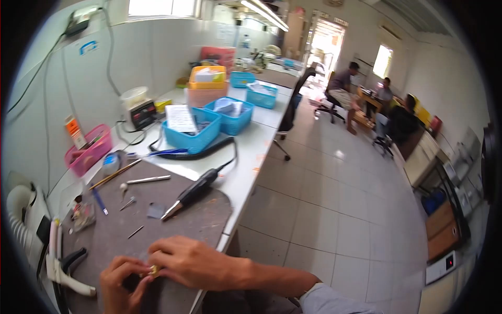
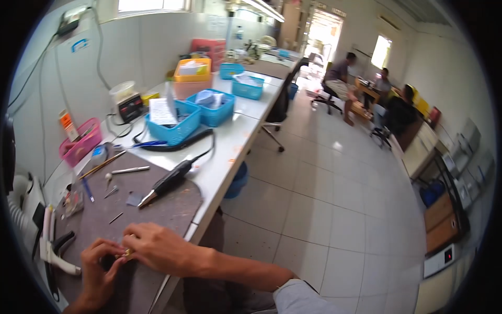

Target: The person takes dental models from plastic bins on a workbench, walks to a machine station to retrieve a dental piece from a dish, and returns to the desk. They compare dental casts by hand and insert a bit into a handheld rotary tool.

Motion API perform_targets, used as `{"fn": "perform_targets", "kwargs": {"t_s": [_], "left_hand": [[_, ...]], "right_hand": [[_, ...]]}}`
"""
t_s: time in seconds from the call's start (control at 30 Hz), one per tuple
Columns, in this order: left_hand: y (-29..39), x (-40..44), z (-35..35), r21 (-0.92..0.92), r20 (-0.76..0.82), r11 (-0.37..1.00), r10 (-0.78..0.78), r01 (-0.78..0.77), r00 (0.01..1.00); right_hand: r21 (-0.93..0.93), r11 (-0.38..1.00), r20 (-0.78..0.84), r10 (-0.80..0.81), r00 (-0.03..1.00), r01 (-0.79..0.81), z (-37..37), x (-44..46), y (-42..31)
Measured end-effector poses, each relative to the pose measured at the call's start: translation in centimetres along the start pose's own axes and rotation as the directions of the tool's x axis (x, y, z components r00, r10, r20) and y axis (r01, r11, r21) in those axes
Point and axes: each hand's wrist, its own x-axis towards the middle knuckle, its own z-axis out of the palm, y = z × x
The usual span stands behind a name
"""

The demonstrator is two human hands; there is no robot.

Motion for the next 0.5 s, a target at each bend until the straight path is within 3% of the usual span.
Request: {"fn": "perform_targets", "kwargs": {"t_s": [0.13, 0.2, 0.33, 0.5], "left_hand": [[-0.7, -0.9, -0.6, -0.015, -0.04, 1.0, 0.015, -0.016, 0.999], [0.5, -0.9, -1.7, -0.018, 0.102, 0.999, -0.027, 0.029, 0.994], [1.0, -0.3, -1.8, -0.058, 0.108, 0.995, -0.071, 0.078, 0.992], [0.5, -0.2, -1.7, -0.011, 0.106, 1.0, -0.017, 0.018, 0.994]], "right_hand": [[-0.02, 0.999, -0.003, -0.032, 0.999, 0.032, 1.4, 0.2, 0.0], [0.061, 0.997, -0.046, -0.037, 0.998, 0.04, 1.6, 0.2, 0.0], [0.073, 0.997, -0.048, -0.001, 0.999, 0.005, 1.8, 0.0, 0.0], [0.03, 0.999, -0.115, -0.027, 0.993, 0.031, 2.2, -0.2, 0.3]]}}
